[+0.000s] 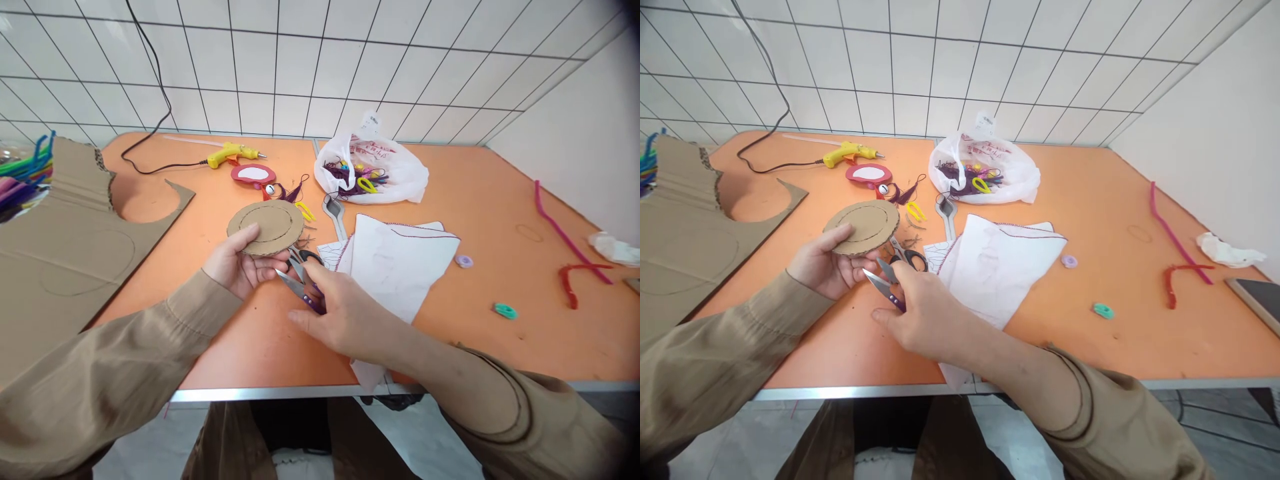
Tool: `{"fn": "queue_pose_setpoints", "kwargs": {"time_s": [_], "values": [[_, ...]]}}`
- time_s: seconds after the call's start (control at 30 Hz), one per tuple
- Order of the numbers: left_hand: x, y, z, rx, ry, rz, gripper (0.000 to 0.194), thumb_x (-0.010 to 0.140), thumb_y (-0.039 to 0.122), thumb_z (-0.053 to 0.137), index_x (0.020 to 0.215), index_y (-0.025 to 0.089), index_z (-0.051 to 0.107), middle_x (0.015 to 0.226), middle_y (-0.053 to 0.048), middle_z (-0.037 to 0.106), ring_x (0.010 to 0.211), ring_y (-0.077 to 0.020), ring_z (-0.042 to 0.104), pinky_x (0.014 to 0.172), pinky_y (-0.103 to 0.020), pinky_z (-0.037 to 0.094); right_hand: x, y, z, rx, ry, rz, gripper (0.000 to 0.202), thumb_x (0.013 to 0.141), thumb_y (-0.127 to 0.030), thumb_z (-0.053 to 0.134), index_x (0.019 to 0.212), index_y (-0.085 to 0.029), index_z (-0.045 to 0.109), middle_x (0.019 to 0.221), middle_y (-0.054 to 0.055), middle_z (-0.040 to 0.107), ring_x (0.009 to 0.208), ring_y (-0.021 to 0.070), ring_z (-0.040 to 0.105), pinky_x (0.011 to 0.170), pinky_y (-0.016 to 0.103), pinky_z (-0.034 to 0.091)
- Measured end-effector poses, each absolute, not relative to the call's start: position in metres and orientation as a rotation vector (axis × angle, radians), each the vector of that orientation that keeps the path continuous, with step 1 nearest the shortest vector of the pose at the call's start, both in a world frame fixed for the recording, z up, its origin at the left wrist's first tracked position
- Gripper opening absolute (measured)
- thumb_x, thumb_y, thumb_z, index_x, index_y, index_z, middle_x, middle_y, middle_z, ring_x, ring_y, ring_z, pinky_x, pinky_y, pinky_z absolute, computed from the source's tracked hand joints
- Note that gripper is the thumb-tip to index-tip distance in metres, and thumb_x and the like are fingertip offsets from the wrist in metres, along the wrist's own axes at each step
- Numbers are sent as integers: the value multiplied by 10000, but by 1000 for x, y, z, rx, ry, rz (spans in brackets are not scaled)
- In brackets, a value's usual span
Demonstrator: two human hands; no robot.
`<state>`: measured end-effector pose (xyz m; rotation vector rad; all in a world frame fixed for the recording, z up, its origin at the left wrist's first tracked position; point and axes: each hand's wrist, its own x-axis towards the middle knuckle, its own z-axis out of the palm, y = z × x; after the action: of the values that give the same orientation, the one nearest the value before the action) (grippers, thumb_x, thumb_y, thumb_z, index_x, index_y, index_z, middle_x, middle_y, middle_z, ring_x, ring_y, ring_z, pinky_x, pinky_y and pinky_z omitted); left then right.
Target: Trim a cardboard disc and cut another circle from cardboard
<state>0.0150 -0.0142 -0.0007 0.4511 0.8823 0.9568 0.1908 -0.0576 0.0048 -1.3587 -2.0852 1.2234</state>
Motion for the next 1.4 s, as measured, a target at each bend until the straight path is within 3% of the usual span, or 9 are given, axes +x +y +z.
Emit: {"fn": "queue_pose_setpoints", "kwargs": {"time_s": [0.17,0.4,0.53,0.67,0.77,0.9,1.03,1.4], "values": [[16,-14,2,433,946,958,450,949,217,329,1192,-57,590,583,-138,706,457,-204,657,442,-267,542,189,-57,4,-1340,-2146,1157,245,826,-214,500,707,-233,286,591,-62,392,525,110,361,509,265,249],[16,-13,3,433,921,939,480,952,217,316,1286,-61,519,587,-137,712,440,-196,651,417,-234,515,191,-56,-2,-1242,-2269,1128,49,882,-237,427,856,-197,436,677,-22,439,584,130,397,553,263,278],[17,-14,3,449,948,928,439,953,216,322,1216,-29,576,604,-137,719,486,-200,680,408,-215,512,190,-55,-1,-1221,-2274,1140,191,860,-228,476,1034,-164,519,695,-13,488,603,131,452,567,256,316],[18,-14,1,464,925,932,401,951,220,336,1104,-11,625,602,-143,715,482,-192,675,359,-193,469,190,-54,0,-1243,-2224,1133,170,814,-250,563,952,-151,572,639,-32,485,573,114,445,559,248,316],[18,-14,-1,457,910,933,399,951,227,325,1053,-1,636,572,-128,702,414,-159,627,321,-176,419,191,-53,-2,-1176,-2205,1087,153,849,-291,535,818,-148,583,625,-27,477,562,105,419,555,253,294],[18,-15,-2,458,906,961,399,948,237,322,1041,0,630,556,-124,691,379,-146,593,297,-172,379,193,-53,-2,-1037,-2171,1160,300,924,-350,409,746,-152,545,622,-20,463,558,100,401,539,252,286],[22,-19,3,421,899,977,401,943,225,309,1058,-3,618,527,-120,673,364,-137,572,282,-161,331,194,-54,2,-1027,-2120,1237,323,918,-365,411,658,-176,440,585,-39,406,532,85,357,511,244,268],[25,-24,9,424,923,973,388,935,234,327,839,46,653,480,-114,635,340,-123,526,277,-162,313,195,-51,0,-1025,-1958,1528,334,881,-431,472,713,-156,559,611,-31,370,561,94,326,510,258,243]]}}
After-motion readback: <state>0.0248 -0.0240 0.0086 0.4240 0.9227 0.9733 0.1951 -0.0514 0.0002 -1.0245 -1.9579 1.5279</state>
